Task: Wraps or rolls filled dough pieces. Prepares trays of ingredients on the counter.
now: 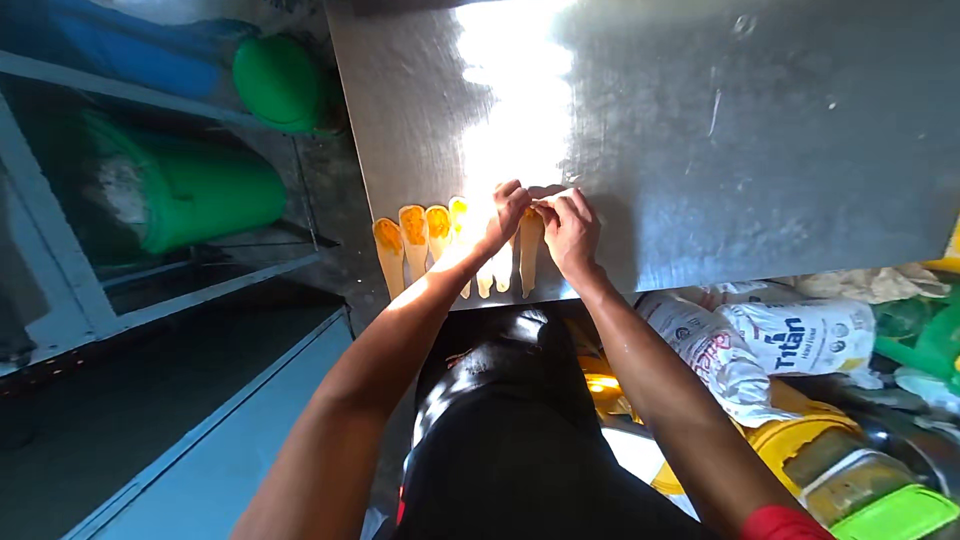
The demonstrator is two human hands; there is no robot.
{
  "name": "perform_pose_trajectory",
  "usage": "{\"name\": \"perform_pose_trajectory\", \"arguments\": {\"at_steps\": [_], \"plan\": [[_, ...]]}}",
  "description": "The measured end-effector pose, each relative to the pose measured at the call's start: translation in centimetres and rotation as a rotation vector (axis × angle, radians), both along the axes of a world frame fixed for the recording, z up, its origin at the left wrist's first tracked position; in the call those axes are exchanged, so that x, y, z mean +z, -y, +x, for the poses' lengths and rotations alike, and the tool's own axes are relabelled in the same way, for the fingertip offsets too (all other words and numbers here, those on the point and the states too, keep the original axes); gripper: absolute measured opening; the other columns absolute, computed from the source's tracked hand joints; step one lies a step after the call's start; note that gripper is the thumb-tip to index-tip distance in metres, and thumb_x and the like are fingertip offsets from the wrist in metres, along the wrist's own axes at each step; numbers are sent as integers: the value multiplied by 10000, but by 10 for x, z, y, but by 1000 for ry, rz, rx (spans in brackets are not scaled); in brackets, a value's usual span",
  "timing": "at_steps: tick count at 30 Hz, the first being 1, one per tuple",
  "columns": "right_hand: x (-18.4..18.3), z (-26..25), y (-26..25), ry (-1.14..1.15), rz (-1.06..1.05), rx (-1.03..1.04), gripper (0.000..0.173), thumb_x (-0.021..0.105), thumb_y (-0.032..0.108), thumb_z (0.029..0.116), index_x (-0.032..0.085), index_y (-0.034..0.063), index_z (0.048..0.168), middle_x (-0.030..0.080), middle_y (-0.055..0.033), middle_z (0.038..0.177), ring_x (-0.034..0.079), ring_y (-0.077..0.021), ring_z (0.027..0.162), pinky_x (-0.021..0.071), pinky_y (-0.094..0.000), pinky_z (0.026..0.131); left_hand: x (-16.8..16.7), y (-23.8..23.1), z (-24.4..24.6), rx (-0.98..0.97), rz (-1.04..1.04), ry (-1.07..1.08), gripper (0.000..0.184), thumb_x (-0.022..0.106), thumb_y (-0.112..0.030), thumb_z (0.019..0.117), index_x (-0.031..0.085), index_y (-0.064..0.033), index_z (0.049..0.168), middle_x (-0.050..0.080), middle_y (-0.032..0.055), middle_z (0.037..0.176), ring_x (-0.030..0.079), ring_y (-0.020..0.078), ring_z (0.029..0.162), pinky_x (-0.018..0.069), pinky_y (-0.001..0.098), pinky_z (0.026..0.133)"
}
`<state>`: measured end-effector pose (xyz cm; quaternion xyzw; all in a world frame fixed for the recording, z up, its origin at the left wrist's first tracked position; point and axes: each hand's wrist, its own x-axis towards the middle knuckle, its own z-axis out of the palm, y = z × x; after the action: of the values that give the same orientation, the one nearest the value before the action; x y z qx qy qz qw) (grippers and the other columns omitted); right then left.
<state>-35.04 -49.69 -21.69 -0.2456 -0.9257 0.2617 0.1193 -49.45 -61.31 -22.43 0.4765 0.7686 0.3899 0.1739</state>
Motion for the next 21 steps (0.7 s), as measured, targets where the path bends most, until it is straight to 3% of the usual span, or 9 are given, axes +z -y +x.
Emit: {"name": "perform_pose_trajectory", "arguments": {"at_steps": [3, 4, 7, 9, 12, 15, 17, 19, 21], "plan": [[-5, 17, 15, -23, 135, 23, 113, 716, 138, 939, 752, 94, 1037, 696, -108, 1098, 675, -268, 1015, 563, -436, 823, 15, 18, 18, -52, -94, -281, 181, 547, -74, 1024, 726, -55, 1044, 690, 111, 1001, 703, 255, 834, 598, 395, 720], [-10, 21, 20, -23, 159, 21, 120, 697, 132, 945, 756, 103, 1045, 697, -102, 1110, 671, -266, 1024, 555, -436, 816, 16, 24, 27, -55, -130, -329, 197, 549, -74, 1019, 735, -76, 1084, 703, 100, 1046, 707, 259, 861, 598, 405, 742], [-23, 38, 29, 49, 163, 63, 132, 668, 61, 906, 746, 97, 1007, 668, -129, 1276, 613, -326, 1205, 511, -523, 927, -2, 34, 50, -42, -247, -144, 270, 511, -124, 1051, 730, -120, 1210, 683, 43, 1281, 669, 219, 1118, 550, 404, 972], [-13, 41, 30, 145, 103, 78, 190, 680, 11, 864, 763, 111, 1002, 629, -115, 1365, 552, -342, 1301, 475, -572, 997, -7, 37, 58, -43, -282, -10, 286, 499, -136, 1059, 718, -90, 1237, 630, 79, 1405, 615, 232, 1271, 483, 416, 1090], [15, 36, 19, 109, -34, 19, 286, 602, 39, 954, 760, 138, 1172, 666, -96, 1283, 611, -309, 1181, 513, -526, 913, -3, 31, 57, 31, -243, 121, 244, 545, -75, 1026, 700, 8, 1195, 583, 194, 1413, 621, 316, 1231, 509, 439, 1049], [19, 27, 6, 103, -83, 5, 362, 659, 131, 994, 661, 134, 1356, 608, -145, 1340, 634, -313, 1159, 565, -488, 919, 20, 19, 35, 26, -384, -99, 301, 547, -195, 1040, 676, -70, 1281, 560, 172, 1446, 665, 345, 1133, 553, 511, 935], [6, 15, 2, 132, -134, -32, 231, 706, 124, 954, 726, 102, 1183, 620, -138, 1292, 633, -312, 1146, 564, -494, 921, 7, 12, 30, 12, -391, -72, 255, 563, -168, 1032, 697, -47, 1212, 517, 174, 1502, 667, 349, 1133, 540, 543, 930], [0, 1, -5, 151, -205, -92, 140, 718, 142, 931, 731, 91, 1061, 673, -103, 1162, 667, -267, 1068, 575, -474, 899, -6, 5, 26, 19, -288, 53, 192, 585, -74, 1002, 707, 17, 1118, 524, 202, 1486, 660, 343, 1158, 541, 490, 976], [1, 6, -3, 107, -324, -147, 155, 714, 137, 948, 707, 66, 1085, 717, -108, 1052, 706, -248, 940, 593, -465, 841, 1, 3, 25, 42, -222, 146, 146, 635, -56, 969, 697, 37, 1063, 641, 210, 1278, 695, 339, 1029, 567, 488, 914]]}}
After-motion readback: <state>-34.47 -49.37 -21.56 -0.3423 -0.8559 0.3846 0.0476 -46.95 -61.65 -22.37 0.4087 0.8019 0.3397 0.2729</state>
